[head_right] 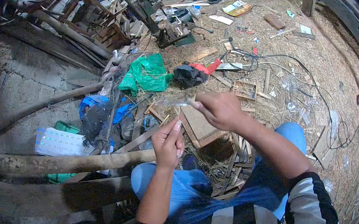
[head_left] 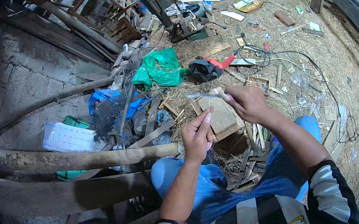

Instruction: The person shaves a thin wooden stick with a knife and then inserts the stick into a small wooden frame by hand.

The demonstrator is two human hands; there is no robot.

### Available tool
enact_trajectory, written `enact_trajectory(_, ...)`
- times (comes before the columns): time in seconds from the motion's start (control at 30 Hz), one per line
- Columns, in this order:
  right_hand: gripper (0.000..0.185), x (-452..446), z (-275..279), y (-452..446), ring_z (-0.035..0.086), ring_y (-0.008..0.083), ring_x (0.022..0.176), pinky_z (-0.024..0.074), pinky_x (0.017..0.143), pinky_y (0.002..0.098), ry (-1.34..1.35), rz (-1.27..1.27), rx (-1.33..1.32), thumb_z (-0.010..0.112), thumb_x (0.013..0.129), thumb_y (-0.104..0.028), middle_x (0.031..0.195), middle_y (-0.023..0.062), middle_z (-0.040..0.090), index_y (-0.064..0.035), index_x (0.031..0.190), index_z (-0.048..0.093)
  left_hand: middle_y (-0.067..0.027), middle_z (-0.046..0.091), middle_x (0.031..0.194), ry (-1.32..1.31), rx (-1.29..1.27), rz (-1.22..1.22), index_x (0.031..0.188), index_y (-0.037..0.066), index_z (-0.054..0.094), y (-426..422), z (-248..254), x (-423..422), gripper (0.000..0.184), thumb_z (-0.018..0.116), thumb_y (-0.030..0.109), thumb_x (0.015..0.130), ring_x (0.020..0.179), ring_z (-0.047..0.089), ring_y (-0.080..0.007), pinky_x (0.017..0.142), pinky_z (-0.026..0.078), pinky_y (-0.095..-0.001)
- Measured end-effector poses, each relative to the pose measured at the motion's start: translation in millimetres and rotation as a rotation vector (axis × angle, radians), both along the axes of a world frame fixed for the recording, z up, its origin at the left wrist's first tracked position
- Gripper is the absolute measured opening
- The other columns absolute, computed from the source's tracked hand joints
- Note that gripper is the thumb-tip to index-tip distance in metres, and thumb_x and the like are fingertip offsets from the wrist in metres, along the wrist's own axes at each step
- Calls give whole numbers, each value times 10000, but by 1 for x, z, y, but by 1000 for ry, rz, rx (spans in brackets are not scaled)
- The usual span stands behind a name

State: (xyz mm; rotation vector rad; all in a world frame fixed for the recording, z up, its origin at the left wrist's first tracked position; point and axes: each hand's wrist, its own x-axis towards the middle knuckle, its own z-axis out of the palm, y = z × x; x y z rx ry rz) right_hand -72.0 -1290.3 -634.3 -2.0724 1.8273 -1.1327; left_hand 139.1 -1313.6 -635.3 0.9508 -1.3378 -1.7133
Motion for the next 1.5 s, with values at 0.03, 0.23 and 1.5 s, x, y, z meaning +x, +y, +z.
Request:
enact_trajectory(0.03,308,3,0,3,634,380,649,466,534,495,-25,34,-32,530,995,-375,711,130,637,-109,851,585,46,486,566,9,25,8,1272,1,655,0,0,-1,306,588,129,1002,449,391,-23,404,309,-213)
enact_trajectory(0.23,271,11,-8,5,640,370,661,472,542,500,36,111,40,523,995,-369,739,125,650,-116,912,574,46,480,563,-29,39,-7,1267,1,658,0,0,2,309,596,146,1002,454,394,-23,412,312,-210)
enact_trajectory(1.5,284,13,-18,2,650,369,667,480,535,493,55,111,45,513,997,-383,730,125,659,-117,911,565,47,557,627,-201,-233,92,1209,-30,685,1,-9,-3,272,619,115,988,513,469,-13,453,369,-215)
